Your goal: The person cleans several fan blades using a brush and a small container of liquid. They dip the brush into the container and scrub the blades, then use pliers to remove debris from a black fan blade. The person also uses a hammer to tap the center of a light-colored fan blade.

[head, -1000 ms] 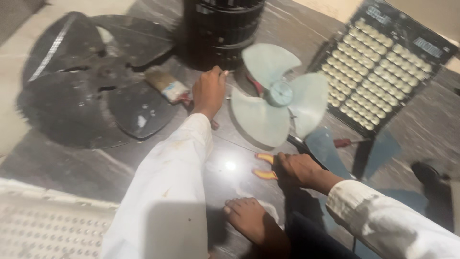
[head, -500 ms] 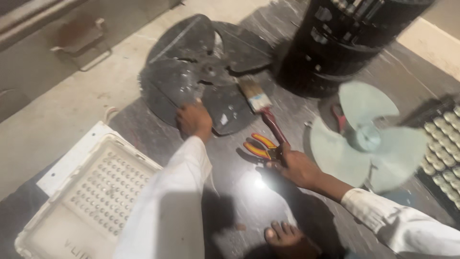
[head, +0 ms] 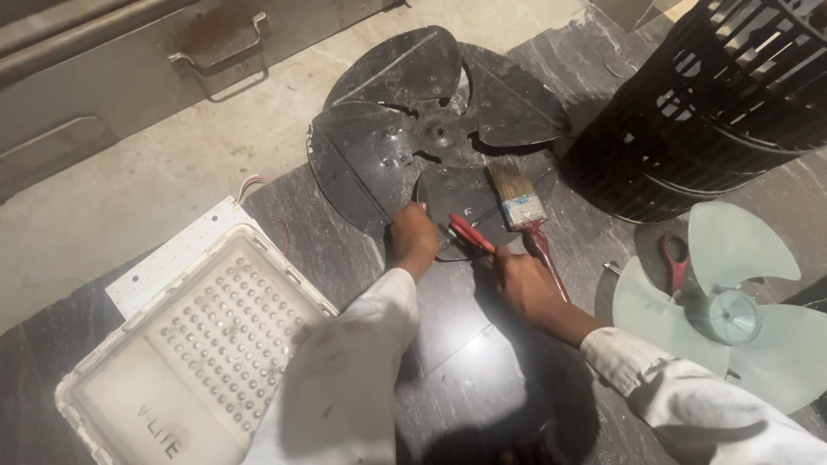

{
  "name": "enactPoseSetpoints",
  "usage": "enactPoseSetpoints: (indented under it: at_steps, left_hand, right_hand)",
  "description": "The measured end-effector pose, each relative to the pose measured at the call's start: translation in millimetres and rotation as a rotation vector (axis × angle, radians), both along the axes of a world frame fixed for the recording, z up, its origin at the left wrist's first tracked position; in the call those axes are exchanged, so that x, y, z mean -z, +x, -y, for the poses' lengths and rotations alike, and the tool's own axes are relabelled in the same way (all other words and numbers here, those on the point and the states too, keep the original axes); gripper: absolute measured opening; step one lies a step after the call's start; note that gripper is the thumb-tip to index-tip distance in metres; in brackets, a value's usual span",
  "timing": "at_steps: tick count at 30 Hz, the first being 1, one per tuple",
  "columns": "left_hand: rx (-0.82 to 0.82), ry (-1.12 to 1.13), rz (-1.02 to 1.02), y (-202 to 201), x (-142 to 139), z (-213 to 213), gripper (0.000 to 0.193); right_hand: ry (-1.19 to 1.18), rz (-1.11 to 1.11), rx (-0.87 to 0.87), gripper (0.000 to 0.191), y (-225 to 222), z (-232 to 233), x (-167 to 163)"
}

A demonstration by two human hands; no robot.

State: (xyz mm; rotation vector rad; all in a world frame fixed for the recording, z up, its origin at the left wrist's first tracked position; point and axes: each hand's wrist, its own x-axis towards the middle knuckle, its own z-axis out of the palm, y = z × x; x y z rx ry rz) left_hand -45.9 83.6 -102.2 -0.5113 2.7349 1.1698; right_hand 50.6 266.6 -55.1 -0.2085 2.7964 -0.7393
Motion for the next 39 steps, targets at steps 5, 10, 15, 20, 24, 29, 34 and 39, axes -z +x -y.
enactPoseSetpoints:
  at_steps: [5,10,15,20,24,29,34,39]
  left_hand:
    - [0.013,-0.006,-0.054,-6.1,7.4,2.4,0.035]
    - [0.010,0.020,-0.013,-8.2,0.7,6.7,0.034]
    - [-0.014,0.205,0.285,-11.4,-18.6,13.0,0.035]
    - [-0.035,0.242,0.424,-20.7,-19.7,20.4,0.038]
    - [0.050,0.096,0.329,-26.5,-18.0,18.5,0.039]
    - [-0.116,0.342,0.438,-24.5,-26.5,17.0,0.040]
    - [-0.072,0.274,0.384,-20.5,-29.0,15.4,0.040]
    - [0.064,0.024,0.307,-29.4,-23.5,13.8,0.043]
  right_hand:
    - [0.033,-0.006,-0.030,0.035,-16.4,7.2,-1.6]
    - [0.041,0.093,0.063,0.032,-35.3,-6.9,11.7]
    - [0.057,0.011,-0.041,0.035,-28.8,-9.1,22.8]
    - [0.034,0.108,0.044,0.035,-31.6,-12.7,20.3]
    - [0.065,0.080,0.013,0.033,-33.9,-17.2,20.3]
    - [0.058,0.155,-0.053,0.029,-37.4,-16.8,31.1]
    - [0.049,0.107,0.107,0.024,-45.6,-21.3,32.6]
    - [0.051,-0.004,-0.104,0.029,-44.4,-19.8,24.3]
